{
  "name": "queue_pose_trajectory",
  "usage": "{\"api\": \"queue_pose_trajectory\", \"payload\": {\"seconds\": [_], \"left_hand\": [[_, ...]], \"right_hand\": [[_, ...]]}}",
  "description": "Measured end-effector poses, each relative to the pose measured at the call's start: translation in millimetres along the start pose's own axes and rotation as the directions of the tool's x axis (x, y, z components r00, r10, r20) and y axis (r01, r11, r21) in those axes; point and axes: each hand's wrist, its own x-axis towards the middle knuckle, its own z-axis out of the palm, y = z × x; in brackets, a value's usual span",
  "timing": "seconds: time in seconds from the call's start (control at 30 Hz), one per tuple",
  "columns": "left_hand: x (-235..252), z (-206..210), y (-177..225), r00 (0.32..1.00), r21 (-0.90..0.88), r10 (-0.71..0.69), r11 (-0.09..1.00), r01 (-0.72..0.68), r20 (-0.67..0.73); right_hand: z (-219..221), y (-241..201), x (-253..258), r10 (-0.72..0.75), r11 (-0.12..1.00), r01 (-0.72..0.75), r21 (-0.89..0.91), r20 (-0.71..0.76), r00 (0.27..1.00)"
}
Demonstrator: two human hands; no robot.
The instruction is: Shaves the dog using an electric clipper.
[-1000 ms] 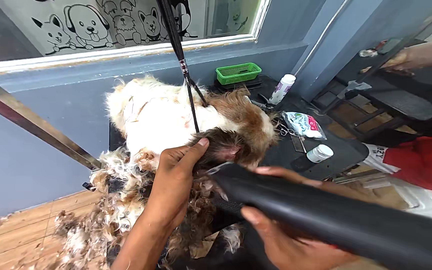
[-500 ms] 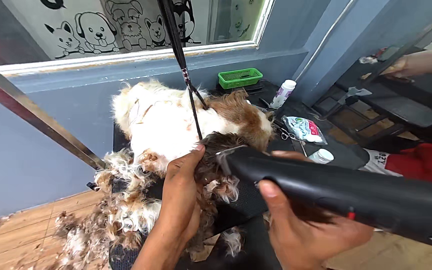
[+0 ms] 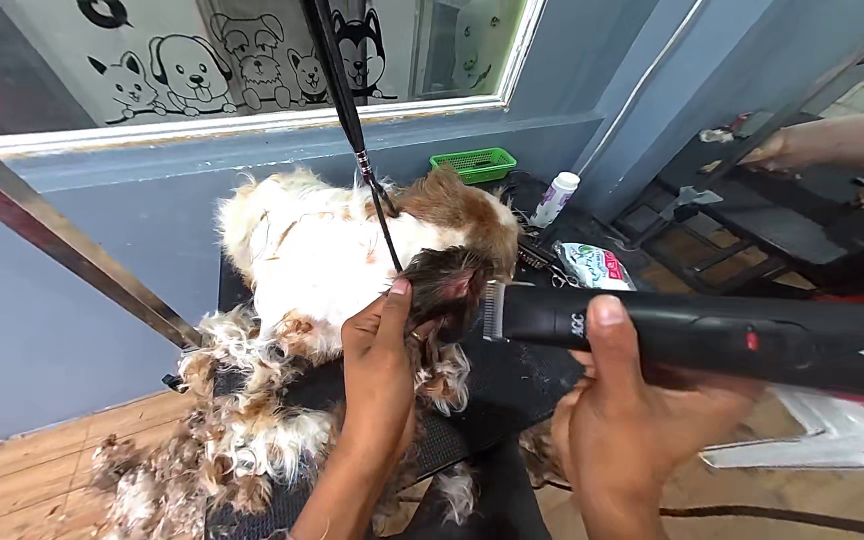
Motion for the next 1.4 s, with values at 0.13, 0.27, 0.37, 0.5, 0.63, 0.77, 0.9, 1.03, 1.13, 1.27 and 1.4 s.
{"api": "queue_pose_trajectory", "payload": {"seconds": [0.13, 0.27, 0.37, 0.5, 0.63, 0.77, 0.9, 1.03, 1.13, 1.27, 1.4], "left_hand": [[3.4, 9.0, -4.3, 0.999, 0.001, 0.048, 0.999, -0.048, 0.001], [6.5, 7.6, -11.7, 0.988, 0.06, 0.142, 0.988, -0.145, 0.06], [7.5, 9.7, -15.5, 0.976, 0.195, 0.207, 0.956, -0.218, 0.071], [10.5, 26.0, -23.6, 0.966, 0.188, 0.26, 0.948, -0.256, 0.001], [15.7, 40.4, -40.3, 0.926, 0.231, 0.349, 0.921, -0.312, -0.141], [21.9, 36.7, -54.0, 0.835, 0.365, 0.55, 0.773, -0.52, 0.023], [30.2, 40.5, -40.7, 0.872, 0.426, 0.474, 0.768, -0.478, 0.123], [35.8, 39.8, -30.7, 0.939, 0.5, 0.338, 0.804, -0.323, 0.064], [40.8, 36.2, -24.3, 0.964, 0.424, 0.256, 0.867, -0.264, 0.077], [40.1, 35.5, -20.1, 0.99, 0.302, 0.137, 0.943, -0.139, 0.029], [36.6, 36.4, -20.5, 0.991, 0.243, 0.125, 0.961, -0.13, 0.036]], "right_hand": [[21.2, 8.2, 8.7, 0.046, 0.998, -0.046, 0.047, 0.007, 0.999], [43.9, 5.8, 14.1, 0.121, 0.989, -0.126, 0.078, 0.073, 0.99], [56.4, -1.9, 17.8, 0.109, 0.989, -0.126, 0.082, 0.179, 0.978], [68.4, -12.8, 23.2, 0.087, 0.992, -0.113, 0.052, 0.366, 0.927], [63.3, -17.1, 29.3, 0.049, 0.954, -0.189, 0.232, 0.502, 0.864], [21.6, -18.9, 37.0, 0.16, 0.88, -0.291, 0.374, 0.344, 0.925], [-22.8, -15.4, 42.1, 0.343, 0.88, -0.367, 0.301, 0.131, 0.93], [-42.7, 8.7, 24.4, 0.315, 0.926, -0.319, 0.203, 0.054, 0.948], [-36.9, 25.6, 7.5, 0.214, 0.974, -0.205, 0.098, -0.083, 0.973], [-4.8, 32.8, 2.1, 0.078, 0.997, -0.075, 0.021, -0.295, 0.952], [18.5, 37.2, 1.4, -0.071, 0.997, 0.061, -0.045, -0.287, 0.955]]}}
